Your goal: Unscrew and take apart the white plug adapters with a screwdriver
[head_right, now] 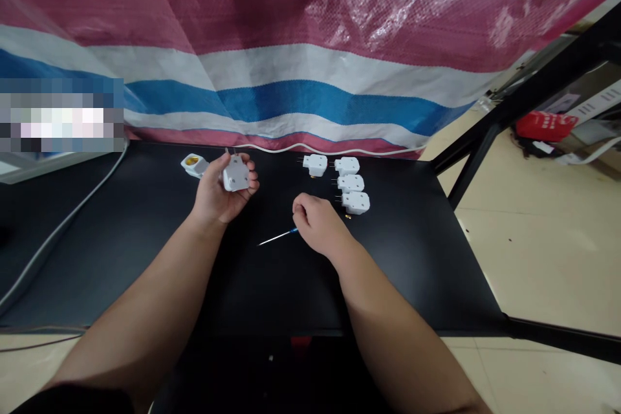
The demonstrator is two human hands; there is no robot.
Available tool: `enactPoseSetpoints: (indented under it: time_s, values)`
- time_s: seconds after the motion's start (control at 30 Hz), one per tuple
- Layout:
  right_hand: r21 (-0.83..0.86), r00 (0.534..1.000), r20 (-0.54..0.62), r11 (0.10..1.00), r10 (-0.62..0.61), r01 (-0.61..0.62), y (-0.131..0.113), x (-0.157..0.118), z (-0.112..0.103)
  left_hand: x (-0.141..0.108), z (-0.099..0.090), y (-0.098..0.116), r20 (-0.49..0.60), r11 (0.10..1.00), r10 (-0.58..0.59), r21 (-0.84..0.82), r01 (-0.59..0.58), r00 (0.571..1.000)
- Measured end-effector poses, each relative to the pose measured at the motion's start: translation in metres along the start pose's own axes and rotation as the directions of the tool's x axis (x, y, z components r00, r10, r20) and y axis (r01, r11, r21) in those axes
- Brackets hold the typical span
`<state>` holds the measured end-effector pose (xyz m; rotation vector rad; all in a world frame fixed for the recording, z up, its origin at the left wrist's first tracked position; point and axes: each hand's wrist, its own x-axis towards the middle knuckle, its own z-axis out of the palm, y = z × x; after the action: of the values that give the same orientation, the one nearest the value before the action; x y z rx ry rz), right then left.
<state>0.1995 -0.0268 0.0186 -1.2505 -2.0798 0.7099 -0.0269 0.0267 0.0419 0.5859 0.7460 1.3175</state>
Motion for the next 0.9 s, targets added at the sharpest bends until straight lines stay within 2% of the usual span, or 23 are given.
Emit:
enactPoseSetpoints:
  time_s: [0.17,0.3,0.4,0.5,0.63,0.7,0.77,0.9]
  values:
    - [-0.112,0.999,-0.035,0.994,-0.010,0.006,0.003,0.003,0.013,0.004,-0.003,-0.002,-0.014,0.999,0.031,0.024,-0.031,0.999]
    - [-0.092,0.998,-0.066,0.996,-0.021,0.015,0.001,0.005,0.024,0.006,-0.004,-0.007,-0.020,0.998,0.030,0.047,-0.029,0.999]
    - [-0.078,0.996,-0.094,0.997,-0.001,-0.006,-0.002,0.005,0.022,0.007,-0.004,-0.007,-0.015,0.999,0.019,0.036,-0.018,1.000]
    - [-0.104,0.996,-0.086,0.994,0.020,-0.029,-0.004,0.001,0.011,0.006,-0.004,-0.005,-0.004,1.000,0.000,0.004,0.000,1.000]
    - [-0.112,0.998,0.012,0.992,0.061,-0.059,-0.002,-0.006,-0.010,0.005,-0.002,-0.004,-0.008,0.997,-0.075,-0.018,0.075,0.997]
    - [-0.071,0.980,0.194,0.997,0.041,-0.027,-0.001,-0.009,-0.018,0.004,-0.002,-0.004,-0.005,0.991,-0.133,-0.010,0.133,0.991]
    - [-0.035,0.951,0.309,0.999,-0.009,0.021,0.000,-0.011,-0.020,0.004,-0.002,-0.005,0.009,0.983,-0.183,-0.001,0.183,0.983]
    - [-0.039,0.927,0.374,0.997,-0.042,0.061,-0.003,-0.011,-0.019,0.004,-0.003,-0.007,0.053,0.966,-0.257,0.000,0.257,0.965]
